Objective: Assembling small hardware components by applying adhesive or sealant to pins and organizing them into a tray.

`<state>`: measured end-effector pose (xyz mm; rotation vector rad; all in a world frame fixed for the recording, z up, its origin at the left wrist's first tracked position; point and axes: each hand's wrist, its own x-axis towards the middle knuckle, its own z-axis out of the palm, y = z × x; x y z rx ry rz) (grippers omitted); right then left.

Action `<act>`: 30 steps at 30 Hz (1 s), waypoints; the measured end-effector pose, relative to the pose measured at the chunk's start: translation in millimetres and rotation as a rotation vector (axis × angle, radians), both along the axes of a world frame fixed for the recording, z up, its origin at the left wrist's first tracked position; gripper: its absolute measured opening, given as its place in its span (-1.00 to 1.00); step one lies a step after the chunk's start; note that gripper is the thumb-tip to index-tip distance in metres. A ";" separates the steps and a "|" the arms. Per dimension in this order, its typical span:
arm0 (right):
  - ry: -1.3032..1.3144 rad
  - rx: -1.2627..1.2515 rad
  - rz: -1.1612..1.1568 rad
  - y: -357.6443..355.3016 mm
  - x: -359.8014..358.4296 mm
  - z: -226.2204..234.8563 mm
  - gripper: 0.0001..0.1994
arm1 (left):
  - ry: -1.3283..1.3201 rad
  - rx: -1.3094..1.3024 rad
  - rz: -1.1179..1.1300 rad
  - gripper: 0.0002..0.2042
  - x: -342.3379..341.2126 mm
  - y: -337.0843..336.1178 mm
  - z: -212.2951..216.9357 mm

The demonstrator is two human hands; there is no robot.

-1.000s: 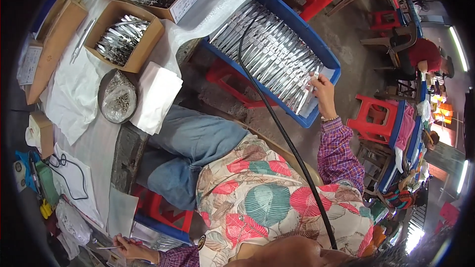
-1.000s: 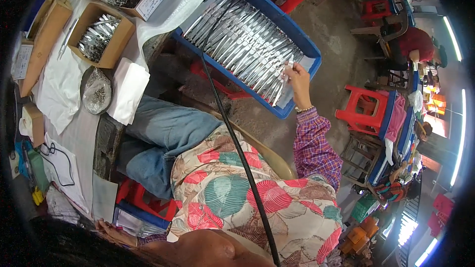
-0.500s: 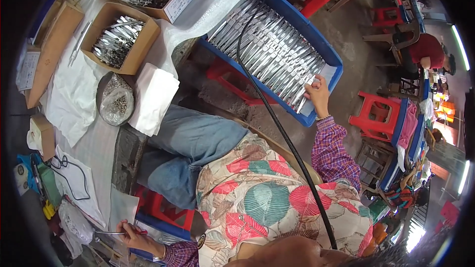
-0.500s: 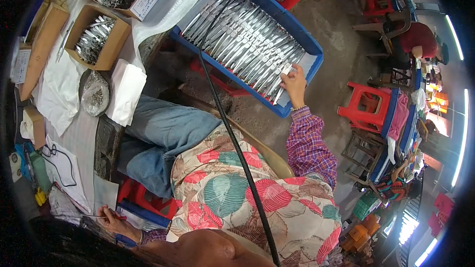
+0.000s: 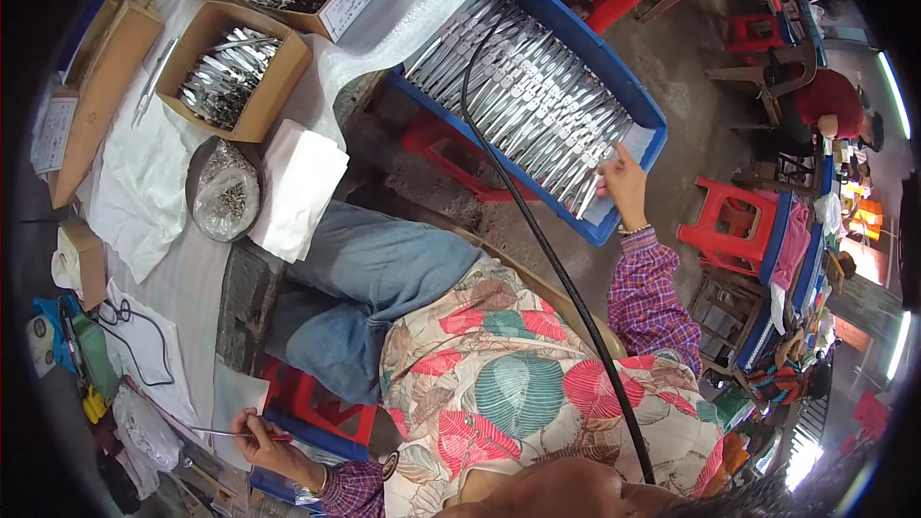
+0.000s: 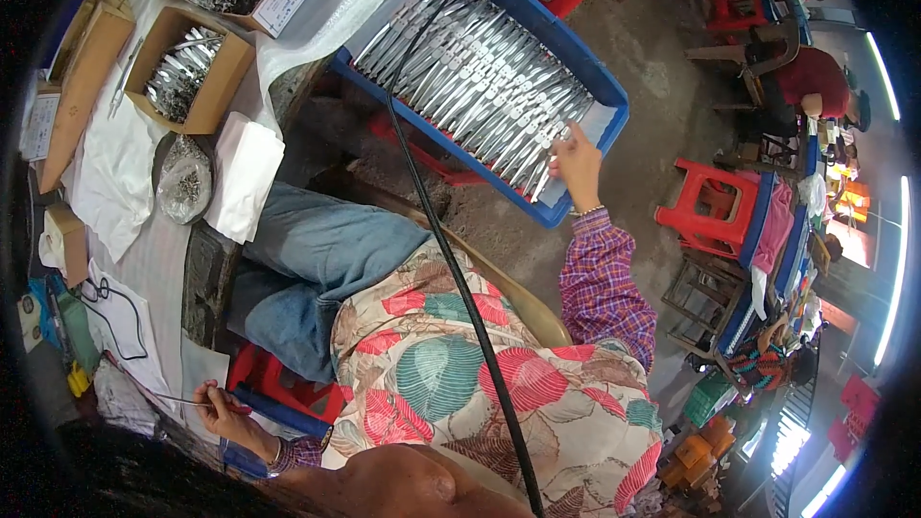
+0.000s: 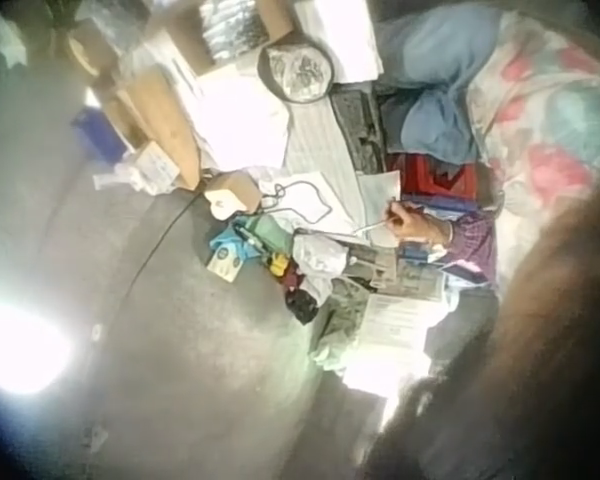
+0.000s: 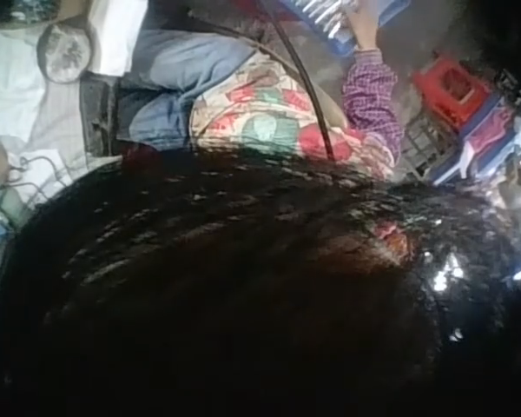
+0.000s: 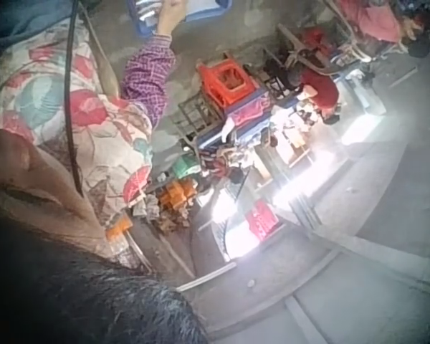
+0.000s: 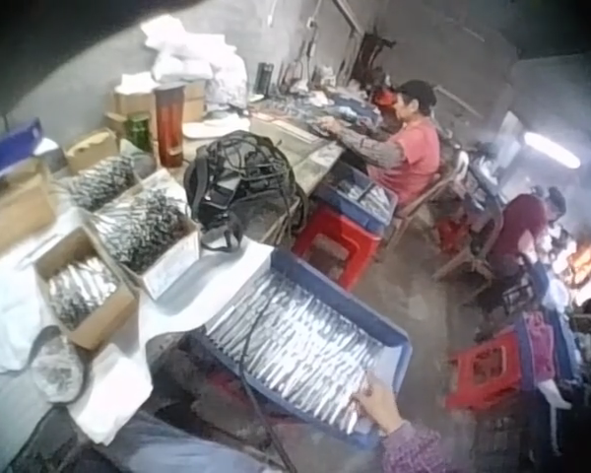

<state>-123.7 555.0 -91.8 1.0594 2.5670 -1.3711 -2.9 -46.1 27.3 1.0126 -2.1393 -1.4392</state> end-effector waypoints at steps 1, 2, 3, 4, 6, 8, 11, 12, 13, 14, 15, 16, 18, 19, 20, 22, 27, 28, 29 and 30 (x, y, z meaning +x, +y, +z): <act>0.099 -0.035 -0.042 6.5 0.6 3.2 -0.54 | -0.011 -0.009 -0.019 -0.95 -3.4 3.9 -0.3; 0.198 -0.068 -0.084 12.1 1.7 5.7 -0.57 | -0.009 -0.004 -0.023 -0.95 -7.4 9.0 -1.1; 0.197 -0.097 -0.116 1.8 -5.3 17.0 -0.66 | -0.004 0.000 -0.029 -0.95 -7.8 11.2 1.8; 0.197 -0.096 -0.117 -0.2 -6.8 22.5 -0.66 | 0.004 0.014 -0.045 -0.95 -11.1 13.3 1.3; 0.224 -0.277 -0.217 -3.1 -9.2 32.1 -0.72 | 0.022 0.034 -0.057 -0.94 -17.6 14.6 -3.3; 0.228 -0.307 -0.240 -14.0 -12.7 44.3 -0.73 | 0.042 0.055 -0.072 -0.93 -27.3 16.1 -8.1; 0.217 -0.433 -0.208 -51.3 -16.4 59.5 -0.76 | 0.053 0.032 -0.086 -0.92 -28.7 12.3 -2.3; 0.165 -0.413 -0.172 -71.4 -18.7 63.9 -0.76 | 0.031 0.034 -0.088 -0.93 -24.4 10.3 5.7; 0.138 -0.439 -0.060 -80.6 -15.8 61.5 -0.77 | 0.016 0.031 -0.089 -0.94 -23.7 8.1 9.7; 0.114 -0.472 0.060 -87.4 -11.1 59.7 -0.77 | -0.064 0.080 -0.082 -0.96 -20.4 -2.4 11.0; 0.044 -0.468 0.218 -102.1 -11.2 61.0 -0.78 | -0.083 0.109 -0.019 -0.98 -21.8 -0.4 11.4; -0.011 -0.455 0.373 -112.8 -10.6 65.1 -0.79 | -0.144 0.085 -0.069 -0.98 -28.5 -2.2 8.7; -0.136 -0.567 0.512 -132.1 2.8 53.5 -0.81 | -0.177 0.067 -0.130 -0.94 -51.9 7.6 2.8; -0.170 -0.589 0.593 -145.6 2.7 60.6 -0.81 | -0.088 0.021 -0.212 -0.92 -62.2 3.0 -9.5; -0.200 -0.590 0.664 -154.6 4.4 64.3 -0.81 | -0.143 0.084 -0.249 -0.91 -81.8 7.5 -8.9; -0.250 -0.746 0.691 -175.2 6.0 64.7 -0.83 | -0.038 0.000 -0.405 -0.88 -103.3 6.5 6.4; -0.125 -0.720 0.963 -204.8 -5.7 65.2 -0.76 | -0.042 -0.356 -0.453 -0.88 -163.7 -18.1 26.2; -0.121 -0.720 0.959 -208.5 -9.3 65.1 -0.76 | -0.055 -0.431 -0.408 -0.89 -179.6 -23.7 29.3; -0.096 -0.699 0.997 -210.5 -13.7 65.5 -0.75 | -0.030 -0.479 -0.435 -0.90 -198.9 -26.0 31.2; -0.071 -0.680 1.040 -213.0 -17.8 66.5 -0.74 | -0.004 -0.529 -0.457 -0.90 -216.3 -29.3 34.2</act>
